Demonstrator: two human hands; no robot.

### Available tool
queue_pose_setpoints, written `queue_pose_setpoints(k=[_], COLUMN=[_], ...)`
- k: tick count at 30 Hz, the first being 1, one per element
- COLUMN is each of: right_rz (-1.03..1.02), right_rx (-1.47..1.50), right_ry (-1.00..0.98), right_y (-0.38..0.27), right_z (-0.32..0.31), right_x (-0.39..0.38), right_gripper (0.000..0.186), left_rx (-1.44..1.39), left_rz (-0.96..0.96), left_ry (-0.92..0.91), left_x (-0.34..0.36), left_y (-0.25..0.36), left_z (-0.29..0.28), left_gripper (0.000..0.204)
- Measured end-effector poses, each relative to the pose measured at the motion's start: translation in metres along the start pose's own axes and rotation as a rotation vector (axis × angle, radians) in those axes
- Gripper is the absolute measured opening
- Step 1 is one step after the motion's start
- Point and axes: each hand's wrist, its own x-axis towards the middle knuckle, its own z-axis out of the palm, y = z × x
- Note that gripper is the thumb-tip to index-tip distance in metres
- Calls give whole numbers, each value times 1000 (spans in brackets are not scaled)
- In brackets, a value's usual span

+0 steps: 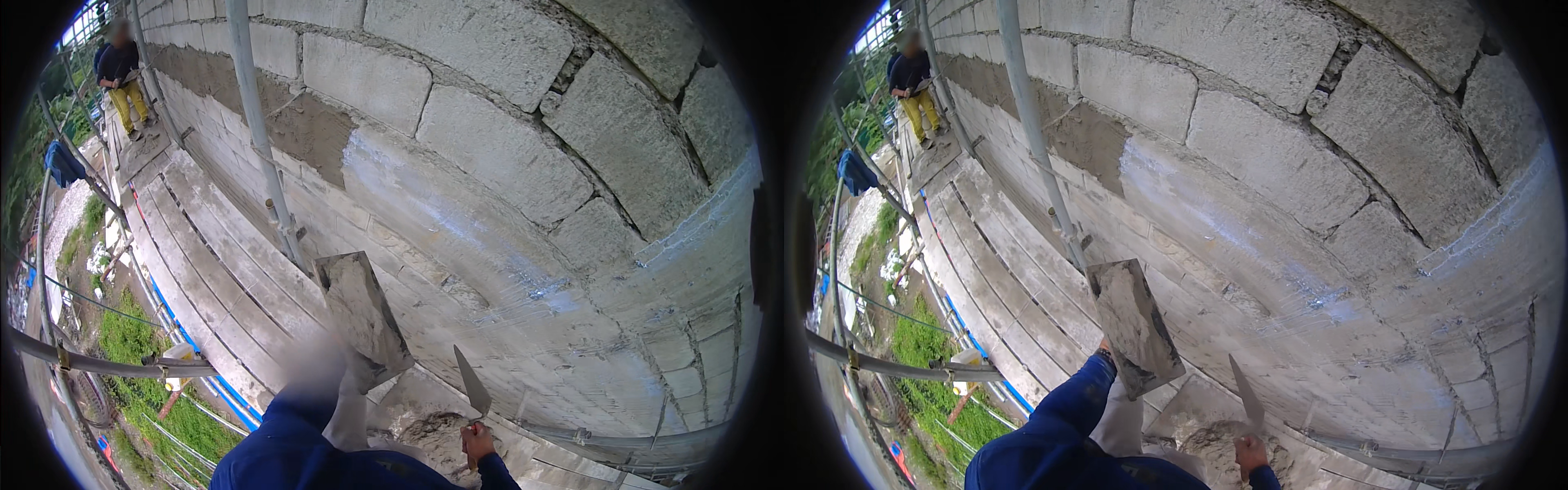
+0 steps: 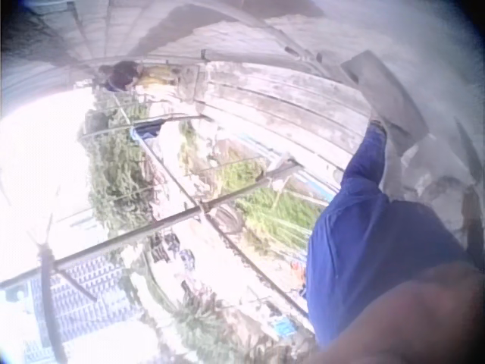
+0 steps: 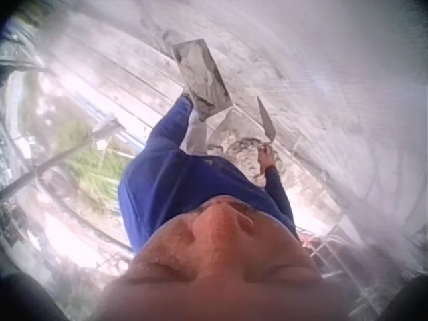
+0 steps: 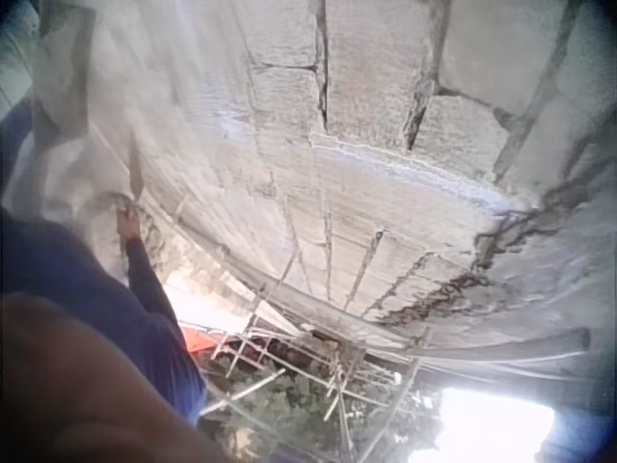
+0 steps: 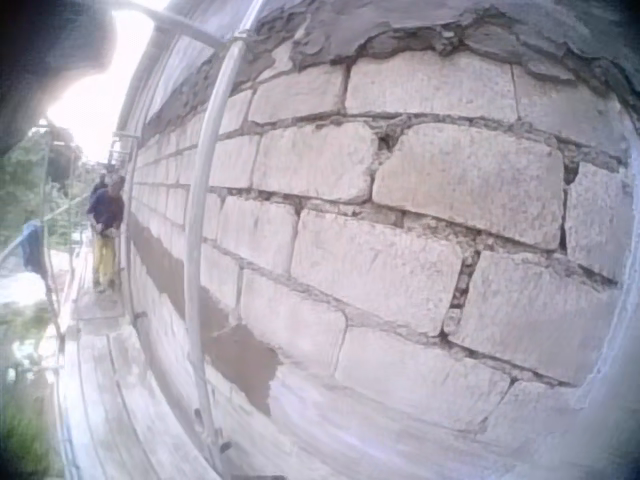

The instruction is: The person scoops wet cement from a bucket onto a wooden plank, mixes it with a trowel, and applies it to a stone wall using a trowel and a float. The person repeatedly smooths the applied cement on the wall surface.

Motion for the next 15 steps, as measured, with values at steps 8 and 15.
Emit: queue_pose_setpoints(k=[8,15], right_rz=[-48,-90], right_rx=[-487,-648], right_ry=[-118,-161], right_y=[-86,-165], right_z=[48,86], right_x=[151,254], right_gripper=[39,30], left_rx=[-191,-337], left_rz=[54,157], left_ry=[70,60], left_x=[167,290], left_y=[52,87], left_z=[-58,-82], left_gripper=[41,41])
